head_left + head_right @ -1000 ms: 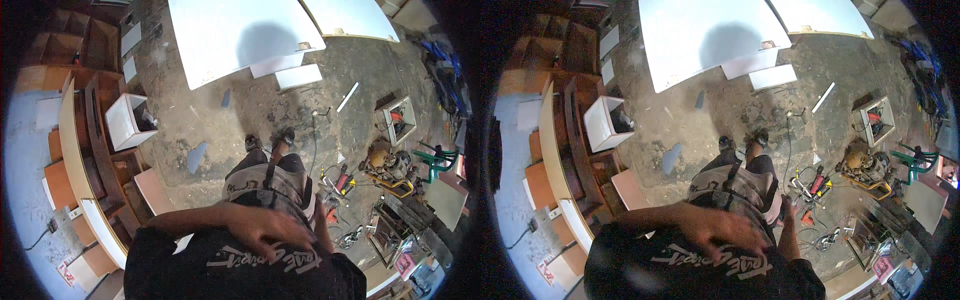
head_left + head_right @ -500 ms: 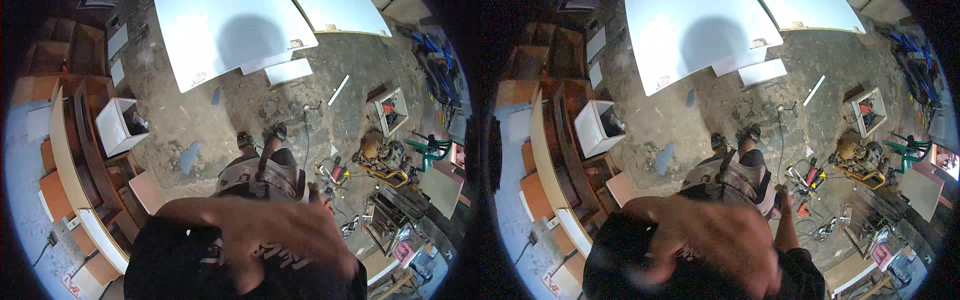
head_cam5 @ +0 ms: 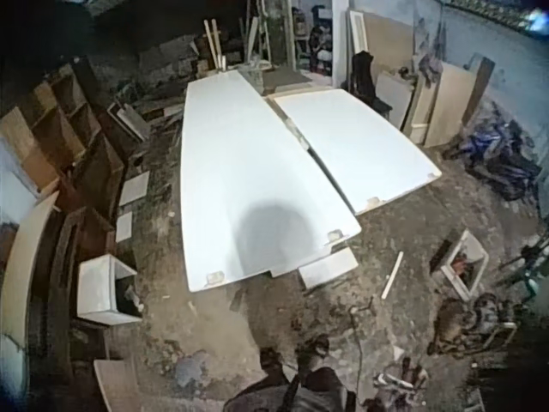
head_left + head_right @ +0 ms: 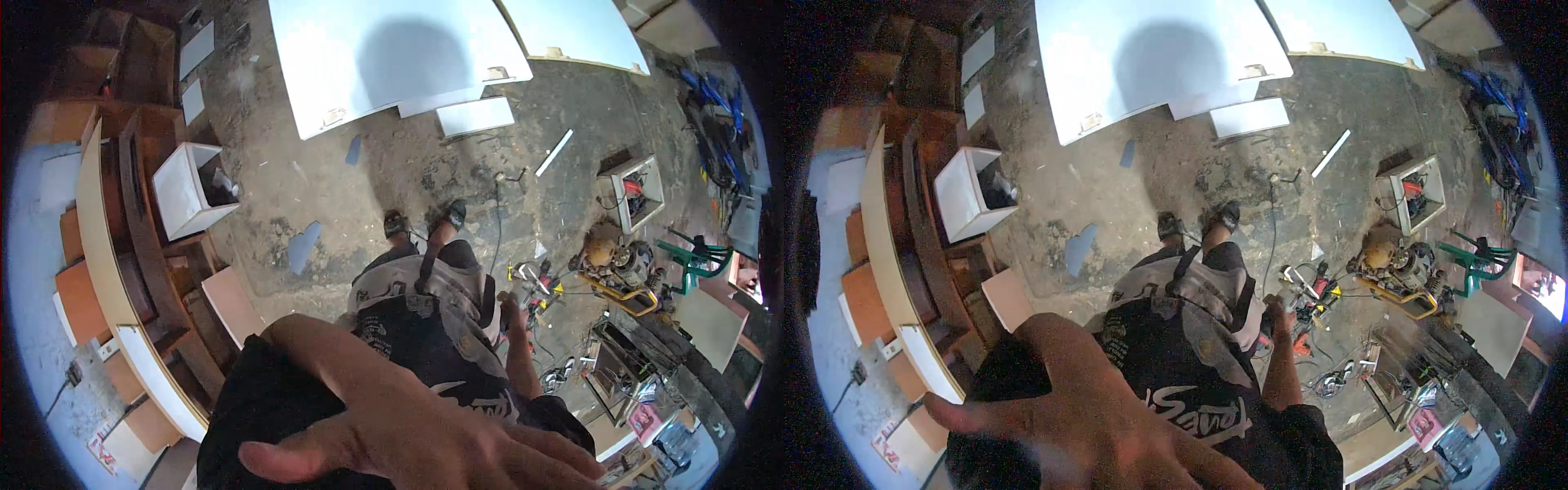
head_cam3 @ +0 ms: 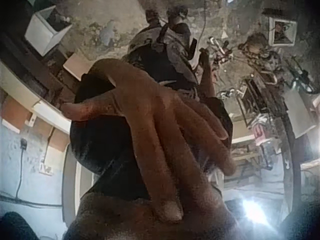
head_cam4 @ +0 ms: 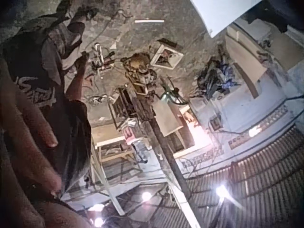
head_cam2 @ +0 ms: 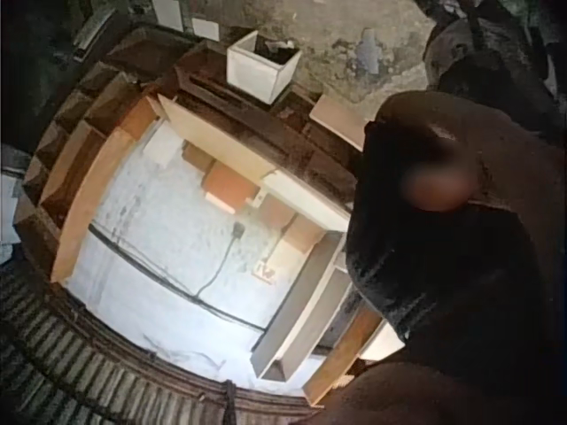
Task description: The person trims the edges of a white laminate wooden board using a handheld router, moving it along the perimeter while holding the board steady with their other hand.
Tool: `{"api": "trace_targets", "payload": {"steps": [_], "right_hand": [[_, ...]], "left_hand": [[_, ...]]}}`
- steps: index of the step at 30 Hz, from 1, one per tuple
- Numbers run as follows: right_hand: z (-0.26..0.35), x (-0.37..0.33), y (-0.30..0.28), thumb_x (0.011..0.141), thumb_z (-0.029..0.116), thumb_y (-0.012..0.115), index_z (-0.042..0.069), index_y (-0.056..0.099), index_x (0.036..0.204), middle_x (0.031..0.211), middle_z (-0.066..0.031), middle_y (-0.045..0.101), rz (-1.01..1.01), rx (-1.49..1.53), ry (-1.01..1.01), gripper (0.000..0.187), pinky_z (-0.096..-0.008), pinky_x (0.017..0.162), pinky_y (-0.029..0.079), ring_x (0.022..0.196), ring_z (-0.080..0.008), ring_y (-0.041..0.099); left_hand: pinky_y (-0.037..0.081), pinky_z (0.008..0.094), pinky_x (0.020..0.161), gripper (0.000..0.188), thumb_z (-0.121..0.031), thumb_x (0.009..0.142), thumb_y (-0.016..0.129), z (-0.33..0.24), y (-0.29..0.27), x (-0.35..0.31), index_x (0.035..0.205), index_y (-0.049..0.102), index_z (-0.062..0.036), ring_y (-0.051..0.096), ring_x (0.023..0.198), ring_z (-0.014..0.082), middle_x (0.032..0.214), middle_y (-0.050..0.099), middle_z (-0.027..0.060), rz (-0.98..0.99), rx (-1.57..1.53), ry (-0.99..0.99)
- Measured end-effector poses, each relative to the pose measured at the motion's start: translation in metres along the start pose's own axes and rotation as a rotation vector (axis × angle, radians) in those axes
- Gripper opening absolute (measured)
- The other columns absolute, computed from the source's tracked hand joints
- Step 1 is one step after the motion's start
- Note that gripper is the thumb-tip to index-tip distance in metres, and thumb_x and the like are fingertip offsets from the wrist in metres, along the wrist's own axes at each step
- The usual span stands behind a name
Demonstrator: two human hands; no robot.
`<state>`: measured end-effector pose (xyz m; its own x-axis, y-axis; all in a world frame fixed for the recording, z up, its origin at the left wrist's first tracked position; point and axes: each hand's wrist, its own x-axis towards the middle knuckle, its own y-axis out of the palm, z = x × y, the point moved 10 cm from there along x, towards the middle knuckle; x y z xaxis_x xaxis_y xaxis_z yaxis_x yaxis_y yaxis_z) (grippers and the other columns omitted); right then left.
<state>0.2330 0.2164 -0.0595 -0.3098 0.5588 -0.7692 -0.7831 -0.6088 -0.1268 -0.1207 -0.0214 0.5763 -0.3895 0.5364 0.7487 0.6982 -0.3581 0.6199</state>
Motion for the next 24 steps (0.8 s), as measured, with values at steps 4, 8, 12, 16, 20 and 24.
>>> {"api": "trace_targets", "payload": {"steps": [4, 8, 12, 16, 20, 24], "right_hand": [[-0.009, 0.001, -0.013, 0.084, 0.020, 0.082, 0.002, 0.063, 0.104, 0.081, -0.0059, 0.068, 0.001, 0.139, 0.013, 0.033, -0.0334, 0.059, 0.054, 0.061, -0.0193, 0.063], [-0.006, 0.006, -0.028, 0.086, 0.013, 0.078, 0.000, 0.066, 0.111, 0.094, -0.0099, 0.071, 0.004, -0.060, -0.058, 0.031, -0.0374, 0.074, 0.056, 0.077, -0.0235, 0.068], [-0.002, -0.009, -0.004, 0.084, 0.010, 0.079, -0.003, 0.067, 0.117, 0.106, -0.0107, 0.073, 0.028, -0.033, -0.051, 0.038, -0.0386, 0.088, 0.057, 0.091, -0.0261, 0.071], [-0.013, -0.012, -0.023, 0.082, 0.019, 0.082, -0.002, 0.056, 0.131, 0.114, -0.0122, 0.069, -0.074, -0.190, 0.033, 0.059, -0.0405, 0.088, 0.056, 0.098, -0.0274, 0.069], [-0.038, -0.007, -0.040, 0.081, 0.029, 0.085, 0.002, 0.033, 0.151, 0.129, -0.0165, 0.062, -0.084, -0.263, 0.120, 0.091, -0.0445, 0.088, 0.056, 0.109, -0.0302, 0.065], [-0.034, -0.022, -0.030, 0.080, 0.036, 0.085, 0.000, 0.043, 0.145, 0.124, -0.0154, 0.065, -0.077, -0.189, 0.127, 0.085, -0.0443, 0.087, 0.055, 0.108, -0.0297, 0.065]], "left_hand": [[0.038, 0.0572, 0.107, 0.065, -0.060, 0.099, 0.050, -0.005, 0.005, 0.002, 0.130, 0.064, -0.0051, 0.056, 0.127, 0.0418, 0.135, 0.059, 0.0248, -0.020, -0.021, 0.083], [0.039, 0.0568, 0.107, 0.062, -0.058, 0.100, 0.048, -0.016, -0.005, -0.005, 0.127, 0.066, -0.0055, 0.057, 0.127, 0.0419, 0.134, 0.059, 0.0256, -0.068, 0.014, 0.141], [0.041, 0.0564, 0.106, 0.060, -0.056, 0.101, 0.047, -0.034, -0.016, -0.014, 0.125, 0.068, -0.0059, 0.057, 0.126, 0.0420, 0.134, 0.059, 0.0265, -0.123, 0.075, 0.190], [0.042, 0.0560, 0.106, 0.058, -0.055, 0.103, 0.045, -0.047, -0.019, -0.018, 0.123, 0.070, -0.0063, 0.057, 0.125, 0.0421, 0.133, 0.059, 0.0273, -0.140, 0.065, 0.246], [0.043, 0.0556, 0.105, 0.057, -0.053, 0.104, 0.044, -0.047, -0.015, -0.014, 0.121, 0.071, -0.0067, 0.058, 0.125, 0.0422, 0.132, 0.059, 0.0281, -0.161, 0.062, 0.304], [0.044, 0.0552, 0.104, 0.056, -0.051, 0.105, 0.042, -0.030, -0.013, -0.005, 0.119, 0.073, -0.0070, 0.058, 0.124, 0.0423, 0.131, 0.059, 0.0289, -0.232, 0.050, 0.400]]}}
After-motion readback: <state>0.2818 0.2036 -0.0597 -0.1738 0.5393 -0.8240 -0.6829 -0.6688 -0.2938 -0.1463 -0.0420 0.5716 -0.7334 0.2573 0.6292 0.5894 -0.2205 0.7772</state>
